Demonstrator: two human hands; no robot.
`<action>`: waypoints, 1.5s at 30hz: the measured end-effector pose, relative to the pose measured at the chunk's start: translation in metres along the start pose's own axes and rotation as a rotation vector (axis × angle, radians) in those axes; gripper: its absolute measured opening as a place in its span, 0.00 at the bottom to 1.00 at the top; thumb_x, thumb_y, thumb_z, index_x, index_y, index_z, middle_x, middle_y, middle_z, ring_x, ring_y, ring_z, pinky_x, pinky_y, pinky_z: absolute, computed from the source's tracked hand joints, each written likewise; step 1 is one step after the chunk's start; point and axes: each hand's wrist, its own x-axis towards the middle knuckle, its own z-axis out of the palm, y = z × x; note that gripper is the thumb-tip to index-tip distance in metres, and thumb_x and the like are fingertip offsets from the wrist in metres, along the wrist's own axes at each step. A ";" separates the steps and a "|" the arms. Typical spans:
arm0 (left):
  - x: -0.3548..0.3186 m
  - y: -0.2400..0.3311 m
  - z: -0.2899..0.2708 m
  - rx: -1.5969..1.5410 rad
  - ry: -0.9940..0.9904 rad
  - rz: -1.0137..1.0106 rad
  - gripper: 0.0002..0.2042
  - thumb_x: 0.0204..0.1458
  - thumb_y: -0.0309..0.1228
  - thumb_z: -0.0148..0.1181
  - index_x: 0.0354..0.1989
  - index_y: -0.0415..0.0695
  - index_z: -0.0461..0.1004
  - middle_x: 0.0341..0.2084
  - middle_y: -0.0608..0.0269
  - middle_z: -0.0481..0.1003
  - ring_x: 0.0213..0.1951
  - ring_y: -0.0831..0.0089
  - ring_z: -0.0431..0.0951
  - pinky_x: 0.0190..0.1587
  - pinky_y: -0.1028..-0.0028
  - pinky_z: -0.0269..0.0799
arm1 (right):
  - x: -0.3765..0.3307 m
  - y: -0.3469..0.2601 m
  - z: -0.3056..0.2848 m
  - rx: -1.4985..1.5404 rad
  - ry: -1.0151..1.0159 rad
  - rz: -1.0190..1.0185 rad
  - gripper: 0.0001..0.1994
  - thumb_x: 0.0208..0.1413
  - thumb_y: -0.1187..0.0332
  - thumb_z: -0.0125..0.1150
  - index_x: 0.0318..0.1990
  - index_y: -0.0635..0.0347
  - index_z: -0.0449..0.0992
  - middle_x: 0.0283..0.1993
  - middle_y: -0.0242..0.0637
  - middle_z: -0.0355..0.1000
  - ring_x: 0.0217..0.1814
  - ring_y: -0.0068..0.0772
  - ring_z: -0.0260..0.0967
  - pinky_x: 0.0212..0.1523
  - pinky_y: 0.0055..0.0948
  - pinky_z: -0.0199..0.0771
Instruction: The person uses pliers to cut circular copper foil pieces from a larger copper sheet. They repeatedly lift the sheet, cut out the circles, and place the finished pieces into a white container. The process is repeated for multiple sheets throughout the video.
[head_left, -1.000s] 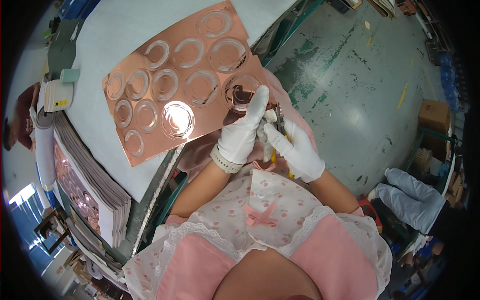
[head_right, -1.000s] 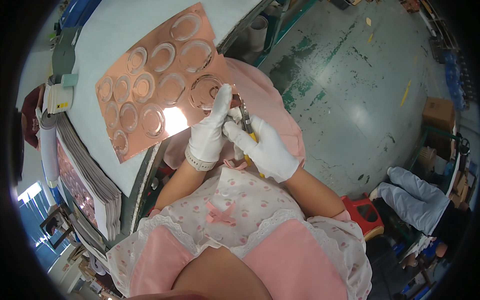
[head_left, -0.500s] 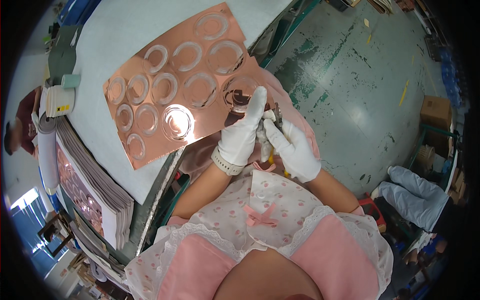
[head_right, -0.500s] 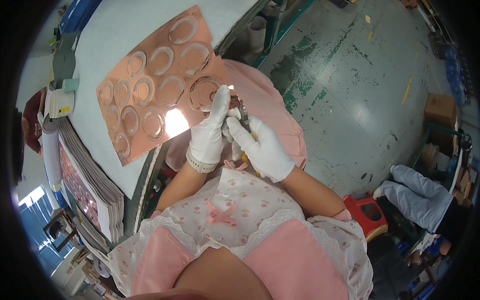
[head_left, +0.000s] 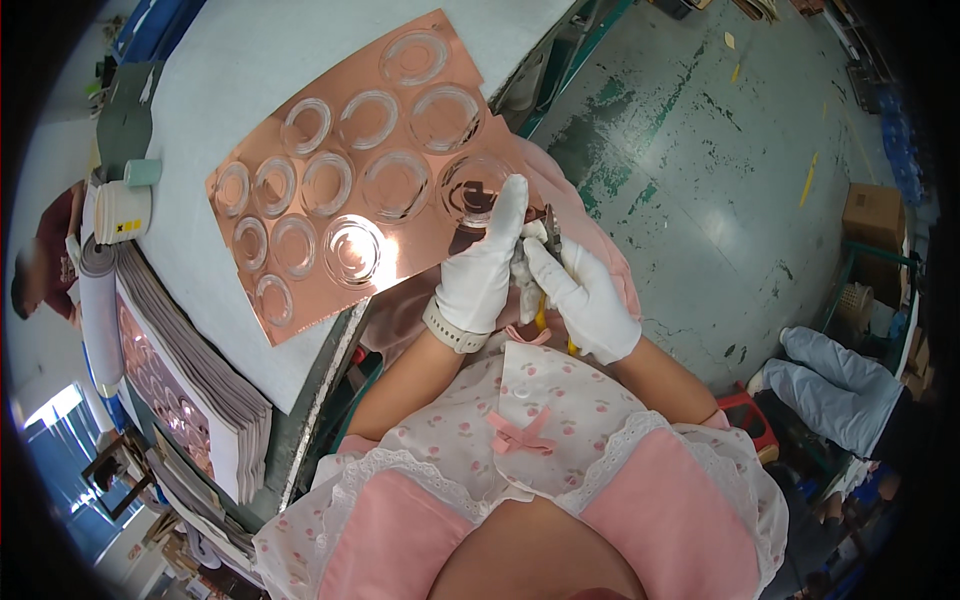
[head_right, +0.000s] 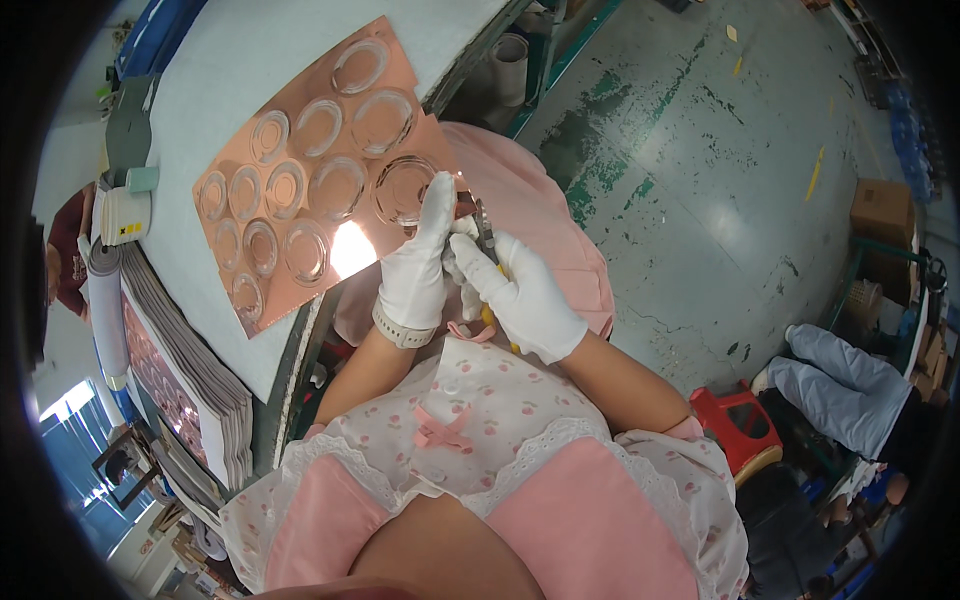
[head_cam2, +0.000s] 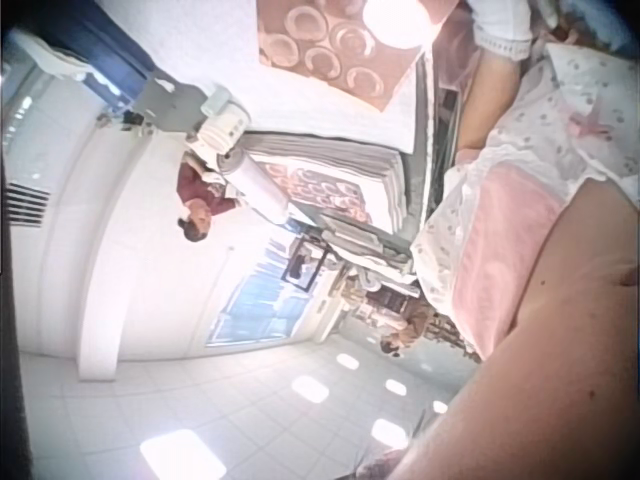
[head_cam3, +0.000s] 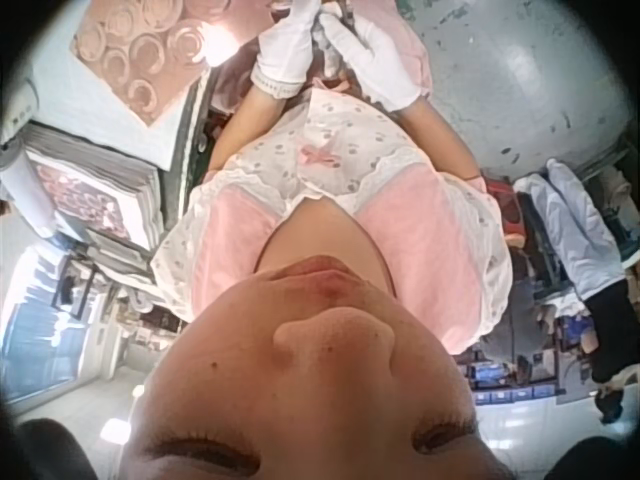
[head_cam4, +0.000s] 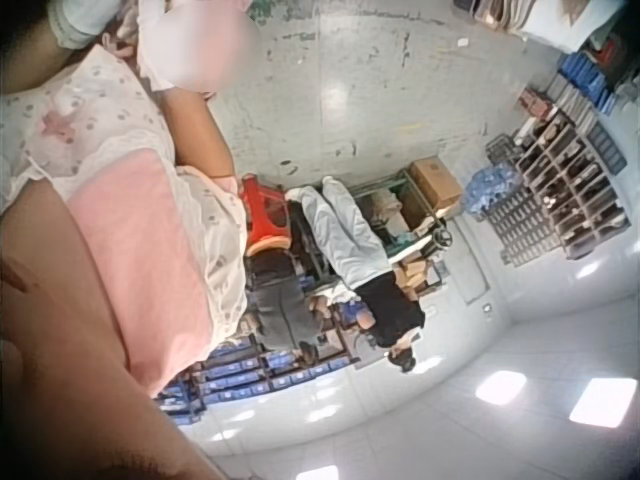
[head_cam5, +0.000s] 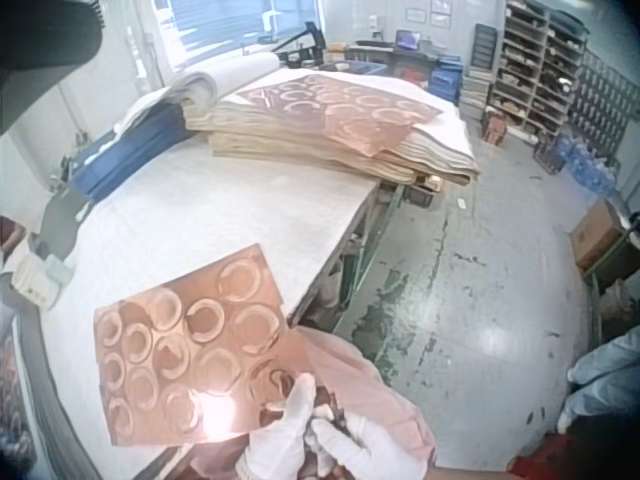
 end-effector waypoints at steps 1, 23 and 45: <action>-0.001 0.001 0.001 0.022 -0.009 0.023 0.16 0.56 0.42 0.51 0.45 0.44 0.70 0.24 0.72 0.70 0.22 0.88 0.67 0.23 0.86 0.62 | 0.001 0.002 0.000 0.015 0.006 -0.003 0.14 0.60 0.63 0.49 0.48 0.64 0.67 0.32 0.28 0.69 0.23 0.14 0.62 0.23 0.17 0.65; -0.001 -0.008 -0.015 0.439 -0.136 0.151 0.18 0.61 0.34 0.41 0.60 0.49 0.60 0.40 0.67 0.71 0.35 0.84 0.70 0.38 0.82 0.68 | 0.008 0.010 -0.003 -0.065 0.014 -0.075 0.11 0.60 0.64 0.48 0.40 0.64 0.69 0.27 0.27 0.68 0.19 0.13 0.60 0.17 0.16 0.59; -0.059 0.008 -0.060 0.023 0.069 -0.112 0.10 0.50 0.36 0.60 0.30 0.40 0.73 0.13 0.58 0.73 0.09 0.77 0.66 0.11 0.78 0.61 | -0.023 0.067 -0.051 -0.607 0.035 -0.026 0.15 0.49 0.67 0.63 0.40 0.69 0.71 0.33 0.35 0.73 0.33 0.21 0.68 0.35 0.21 0.69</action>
